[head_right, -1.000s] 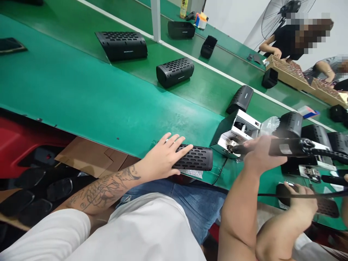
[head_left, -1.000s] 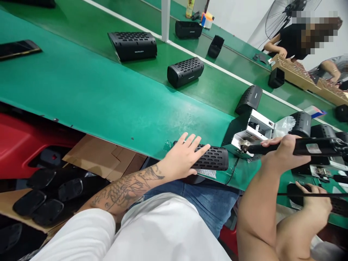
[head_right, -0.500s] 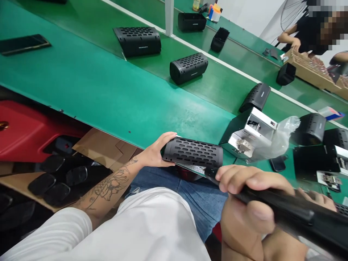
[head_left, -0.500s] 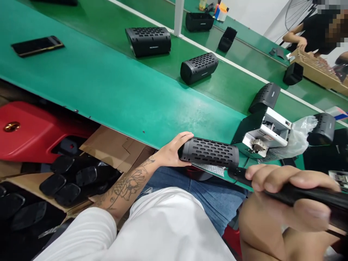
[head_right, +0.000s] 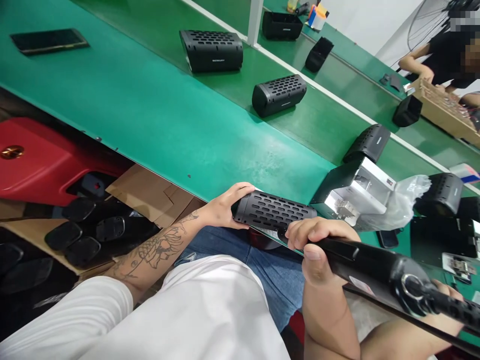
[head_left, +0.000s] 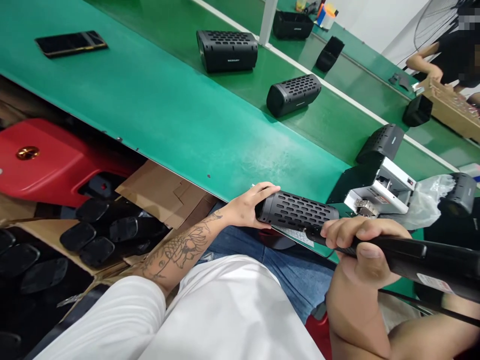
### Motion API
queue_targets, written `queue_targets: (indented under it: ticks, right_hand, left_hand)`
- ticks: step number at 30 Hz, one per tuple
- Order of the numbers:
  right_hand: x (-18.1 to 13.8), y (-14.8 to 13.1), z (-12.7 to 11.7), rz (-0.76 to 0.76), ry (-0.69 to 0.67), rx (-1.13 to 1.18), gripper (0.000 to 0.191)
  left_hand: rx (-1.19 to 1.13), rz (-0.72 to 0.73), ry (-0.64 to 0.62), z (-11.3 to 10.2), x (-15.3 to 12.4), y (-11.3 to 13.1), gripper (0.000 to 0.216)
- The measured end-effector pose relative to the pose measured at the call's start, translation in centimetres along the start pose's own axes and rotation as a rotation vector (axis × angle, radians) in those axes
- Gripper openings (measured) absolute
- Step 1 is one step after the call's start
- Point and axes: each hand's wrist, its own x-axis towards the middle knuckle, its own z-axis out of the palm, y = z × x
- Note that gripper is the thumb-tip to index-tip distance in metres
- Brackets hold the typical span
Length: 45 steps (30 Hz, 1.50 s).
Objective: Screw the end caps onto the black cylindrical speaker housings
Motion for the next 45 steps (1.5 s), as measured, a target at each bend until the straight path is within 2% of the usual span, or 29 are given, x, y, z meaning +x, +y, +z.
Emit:
queue_targets:
  ticks: [5,9,16,24,26,28,30,32,33,34,36,38,42,45]
  right_hand:
    - [0.5,0.6,-0.4,0.054,0.000,0.014,0.013]
    - [0.4,0.7,-0.3,0.052,-0.022,0.008,0.016]
    - [0.4,0.6,-0.1,0.051,-0.138,0.022,0.019]
    - [-0.8,0.1,-0.2,0.134,-0.090,-0.001,0.023]
    - [-0.4,-0.5,-1.1,0.138,-0.039,-0.007,0.024]
    - [0.8,-0.8,-3.3,0.055,0.050,-0.034,0.024]
    - [2.7,-0.4,-6.6,-0.162,0.256,-0.141,0.018]
    - [4.6,0.6,-10.3,-0.422,0.626,-0.317,0.006]
    - [5.4,1.2,-12.0,-0.448,0.729,-0.385,0.002]
    - [6.0,1.9,-13.4,-0.439,0.790,-0.409,0.006]
    - [6.5,3.1,-15.3,-0.358,0.805,-0.425,0.015]
    - [6.3,4.0,-15.8,-0.292,0.780,-0.415,0.019]
    - [5.3,4.0,-14.6,-0.245,0.791,-0.403,0.023]
    - [4.5,2.3,-13.4,-0.198,0.811,-0.382,0.020]
  left_hand:
    - [0.002,0.036,0.013,-0.1,0.1,0.2,0.125]
    - [0.017,0.008,-0.001,-0.3,0.1,0.5,0.125]
    - [0.031,0.005,-0.009,-0.3,0.0,0.4,0.127]
    - [0.077,0.075,-0.002,-0.4,-0.1,0.7,0.128]
    - [0.089,0.088,0.000,-0.5,0.0,0.9,0.124]
    - [0.100,0.087,-0.007,-0.7,0.1,1.0,0.120]
    - [0.109,0.092,-0.018,-0.8,0.2,1.1,0.120]
    - [0.117,0.103,-0.023,-0.8,0.4,1.1,0.120]
    - [0.121,0.105,-0.024,-0.8,0.5,1.0,0.120]
    - [0.125,0.103,-0.025,-0.8,0.6,1.0,0.120]
    - [0.131,0.092,-0.031,-0.8,0.8,1.0,0.120]
    - [0.130,0.081,-0.044,-0.8,1.0,1.1,0.120]
    - [0.128,0.071,-0.041,-0.5,1.0,1.2,0.120]
    - [0.130,0.066,-0.039,-0.2,1.0,1.2,0.121]
